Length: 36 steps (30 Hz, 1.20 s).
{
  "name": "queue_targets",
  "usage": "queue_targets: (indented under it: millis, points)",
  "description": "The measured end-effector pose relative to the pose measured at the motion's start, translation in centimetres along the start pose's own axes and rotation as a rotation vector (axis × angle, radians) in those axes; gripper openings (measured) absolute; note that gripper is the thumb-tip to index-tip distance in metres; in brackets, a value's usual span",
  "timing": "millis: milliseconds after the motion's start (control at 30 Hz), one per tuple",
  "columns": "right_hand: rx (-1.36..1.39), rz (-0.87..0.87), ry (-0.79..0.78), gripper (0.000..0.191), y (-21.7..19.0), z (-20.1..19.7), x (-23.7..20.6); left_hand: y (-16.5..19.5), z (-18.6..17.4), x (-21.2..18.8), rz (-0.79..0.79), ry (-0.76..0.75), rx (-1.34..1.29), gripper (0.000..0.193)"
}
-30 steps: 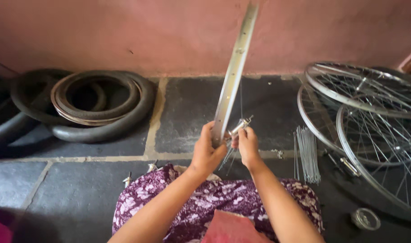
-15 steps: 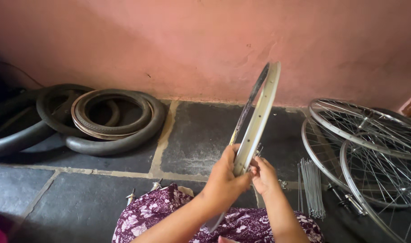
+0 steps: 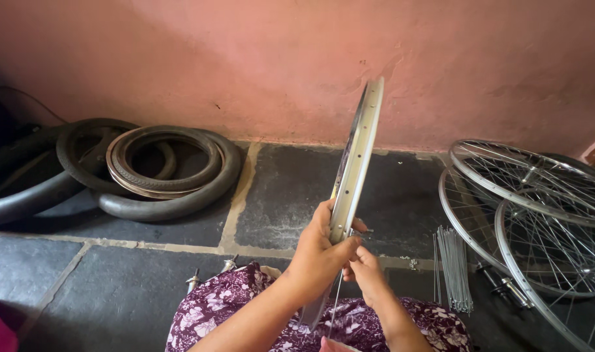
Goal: The person sits on the floor and installs spokes into a bicycle wheel rim, threading them through the rim holes and into the hub. They rotate the wheel to access different spoke holes and continue adding spokes one by one.
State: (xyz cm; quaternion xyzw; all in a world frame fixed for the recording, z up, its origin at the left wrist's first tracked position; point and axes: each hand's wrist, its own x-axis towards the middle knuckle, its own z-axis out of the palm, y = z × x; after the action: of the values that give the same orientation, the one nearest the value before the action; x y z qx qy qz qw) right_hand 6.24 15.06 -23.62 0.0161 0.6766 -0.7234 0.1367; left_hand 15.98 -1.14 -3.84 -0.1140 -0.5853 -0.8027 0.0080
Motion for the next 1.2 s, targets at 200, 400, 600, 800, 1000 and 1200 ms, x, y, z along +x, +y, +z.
queue_targets:
  millis: [200,400,600,800,1000,1200]
  points:
    - [-0.004,-0.005,-0.076,0.017,0.9,0.1,-0.3,0.1,-0.6,0.9,0.047,0.055,0.081,0.056]
    - [-0.079,-0.067,-0.097,0.013,1.0,2.0,-0.4,0.1,-1.6,6.7,0.108,0.034,0.104,0.058]
    - [0.254,0.045,-0.104,0.01,-1.5,1.4,1.1,1.2,-3.0,10.8,0.082,0.007,0.076,0.06]
    - [1.142,0.306,-0.313,0.012,-5.7,-1.6,4.4,1.2,-3.2,9.7,0.073,0.002,0.043,0.061]
    - [1.236,0.317,-0.337,0.011,-4.5,-2.1,3.8,-0.6,-1.3,4.1,0.11,-0.001,0.077,0.058]
    - [1.296,0.272,-0.456,0.012,-3.4,-3.2,3.4,-1.7,-0.9,1.2,0.208,0.026,0.153,0.051]
